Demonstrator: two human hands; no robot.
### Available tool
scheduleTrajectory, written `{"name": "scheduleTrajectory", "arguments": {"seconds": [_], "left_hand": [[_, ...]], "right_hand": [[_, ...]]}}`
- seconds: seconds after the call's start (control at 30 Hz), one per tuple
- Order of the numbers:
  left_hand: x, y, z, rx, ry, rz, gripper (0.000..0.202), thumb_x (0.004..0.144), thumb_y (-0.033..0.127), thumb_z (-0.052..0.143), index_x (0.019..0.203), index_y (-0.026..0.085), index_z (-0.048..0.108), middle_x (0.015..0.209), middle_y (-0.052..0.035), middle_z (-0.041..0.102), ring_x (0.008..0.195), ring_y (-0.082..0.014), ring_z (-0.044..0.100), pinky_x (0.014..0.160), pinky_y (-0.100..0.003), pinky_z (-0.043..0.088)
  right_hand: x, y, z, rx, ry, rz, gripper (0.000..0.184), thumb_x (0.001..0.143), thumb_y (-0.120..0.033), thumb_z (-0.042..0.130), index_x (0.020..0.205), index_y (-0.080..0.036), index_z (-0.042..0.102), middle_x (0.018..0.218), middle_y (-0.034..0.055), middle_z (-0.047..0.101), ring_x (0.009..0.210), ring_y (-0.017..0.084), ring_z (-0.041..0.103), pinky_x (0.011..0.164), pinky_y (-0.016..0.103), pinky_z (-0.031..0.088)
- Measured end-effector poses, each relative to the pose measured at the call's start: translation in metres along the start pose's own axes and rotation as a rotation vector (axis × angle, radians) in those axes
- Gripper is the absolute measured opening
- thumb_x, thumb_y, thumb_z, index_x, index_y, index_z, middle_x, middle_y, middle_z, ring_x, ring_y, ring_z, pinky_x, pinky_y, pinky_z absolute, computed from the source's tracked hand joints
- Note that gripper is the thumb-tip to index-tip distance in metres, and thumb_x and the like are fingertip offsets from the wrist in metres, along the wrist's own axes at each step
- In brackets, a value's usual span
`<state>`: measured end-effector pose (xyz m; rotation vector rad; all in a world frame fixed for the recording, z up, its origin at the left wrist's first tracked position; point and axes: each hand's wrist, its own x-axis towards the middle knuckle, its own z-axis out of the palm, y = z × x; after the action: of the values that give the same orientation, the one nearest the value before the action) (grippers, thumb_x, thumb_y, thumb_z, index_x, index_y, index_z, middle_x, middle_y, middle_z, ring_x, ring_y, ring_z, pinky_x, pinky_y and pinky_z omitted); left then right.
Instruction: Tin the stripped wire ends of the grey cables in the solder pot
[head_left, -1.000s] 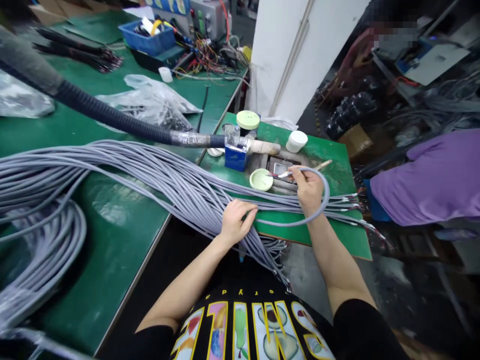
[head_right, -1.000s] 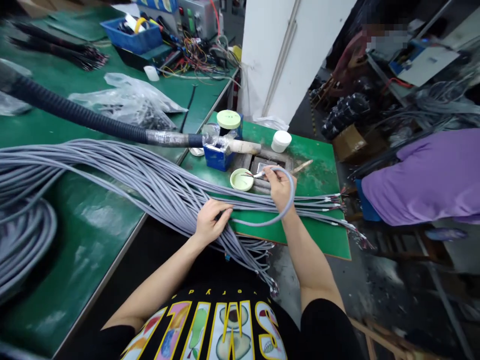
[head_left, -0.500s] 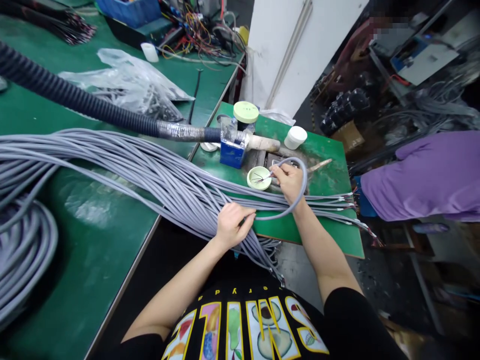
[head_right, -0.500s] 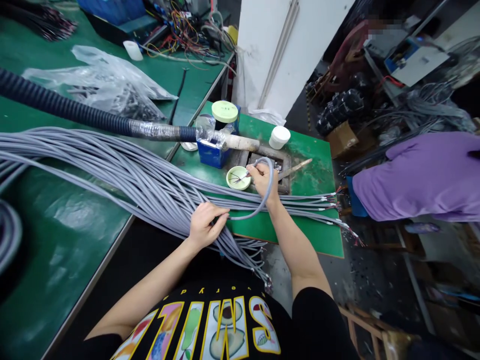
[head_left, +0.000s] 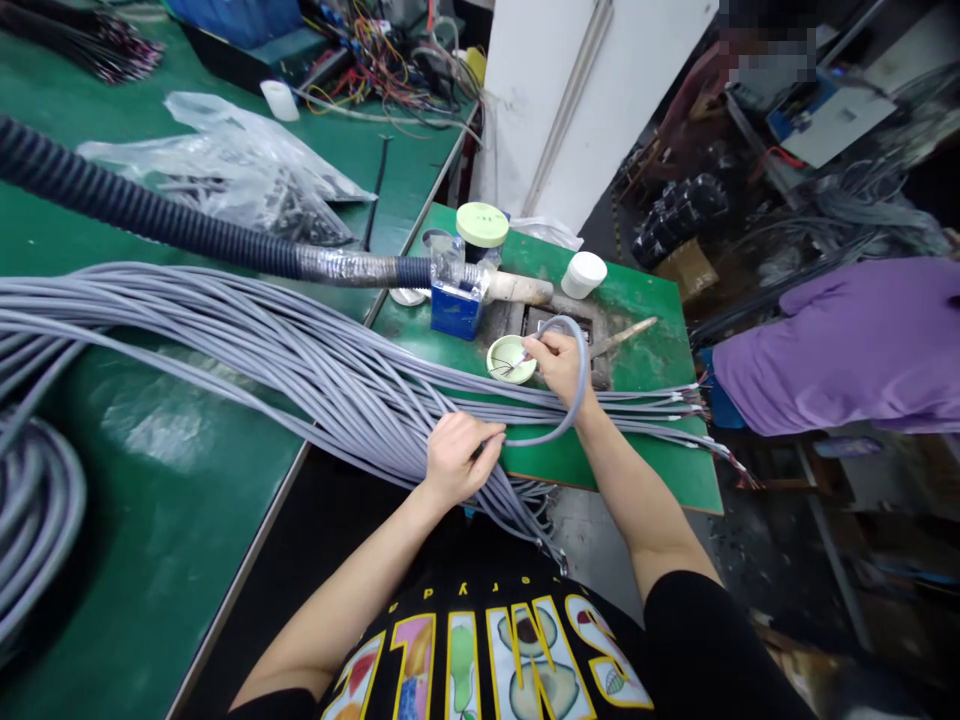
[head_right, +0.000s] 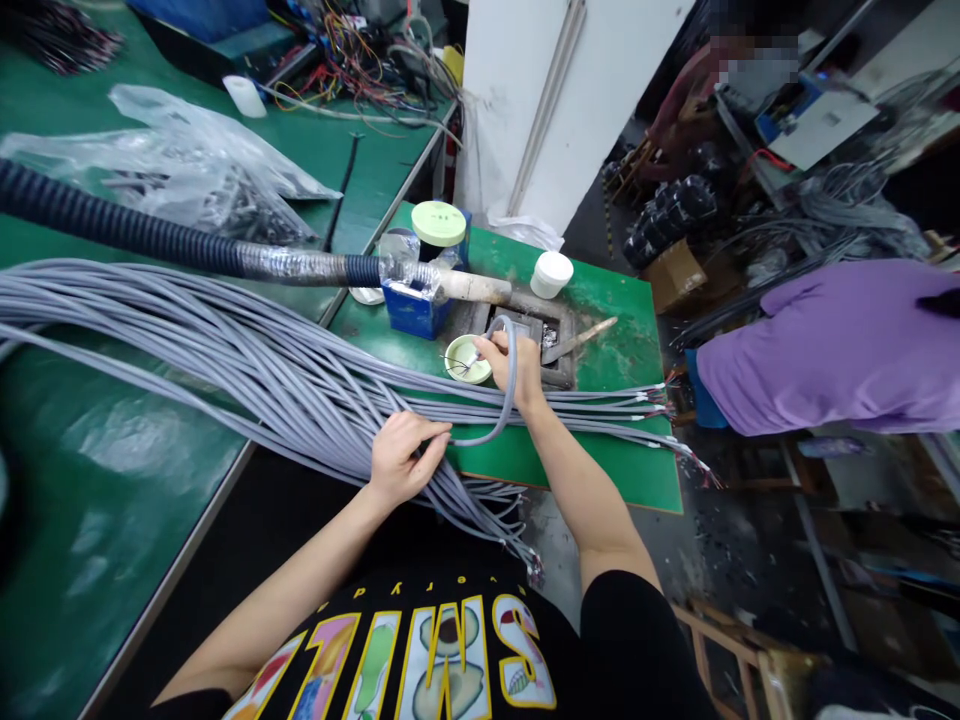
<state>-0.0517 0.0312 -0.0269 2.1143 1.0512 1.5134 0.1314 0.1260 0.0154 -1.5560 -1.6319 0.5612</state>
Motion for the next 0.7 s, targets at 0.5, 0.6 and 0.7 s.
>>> {"name": "scheduleTrajectory", "arguments": {"seconds": [0.5,0.6,0.7], "left_hand": [[0.001,0.000,0.000,0.001,0.015,0.005,0.009,0.082,0.018,0.058,0.087,0.019,0.065,0.067,-0.0020,0.066,0.062,-0.0140,0.057,0.062,-0.029,0.040],[0.001,0.000,-0.001,0.022,-0.002,-0.005,0.009,0.084,0.020,0.057,0.086,0.019,0.065,0.067,-0.0016,0.066,0.062,-0.0136,0.057,0.062,-0.029,0.040],[0.001,0.000,-0.001,0.030,-0.006,-0.007,0.009,0.084,0.020,0.057,0.086,0.019,0.065,0.067,-0.0014,0.066,0.062,-0.0133,0.057,0.062,-0.029,0.040]], "right_hand": [[0.019,0.006,-0.040,0.061,0.240,-0.032,0.034,0.080,-0.046,0.057,0.069,-0.016,0.068,0.053,-0.0020,0.055,0.043,0.008,0.042,0.041,0.022,0.030],[0.031,0.021,-0.054,0.014,0.307,-0.028,0.035,0.080,-0.046,0.056,0.071,-0.015,0.069,0.050,-0.0017,0.055,0.043,0.009,0.042,0.042,0.023,0.032],[0.043,0.037,-0.059,-0.040,0.329,-0.002,0.036,0.079,-0.046,0.056,0.067,-0.014,0.069,0.050,-0.0006,0.056,0.045,0.010,0.046,0.045,0.024,0.035]]}}
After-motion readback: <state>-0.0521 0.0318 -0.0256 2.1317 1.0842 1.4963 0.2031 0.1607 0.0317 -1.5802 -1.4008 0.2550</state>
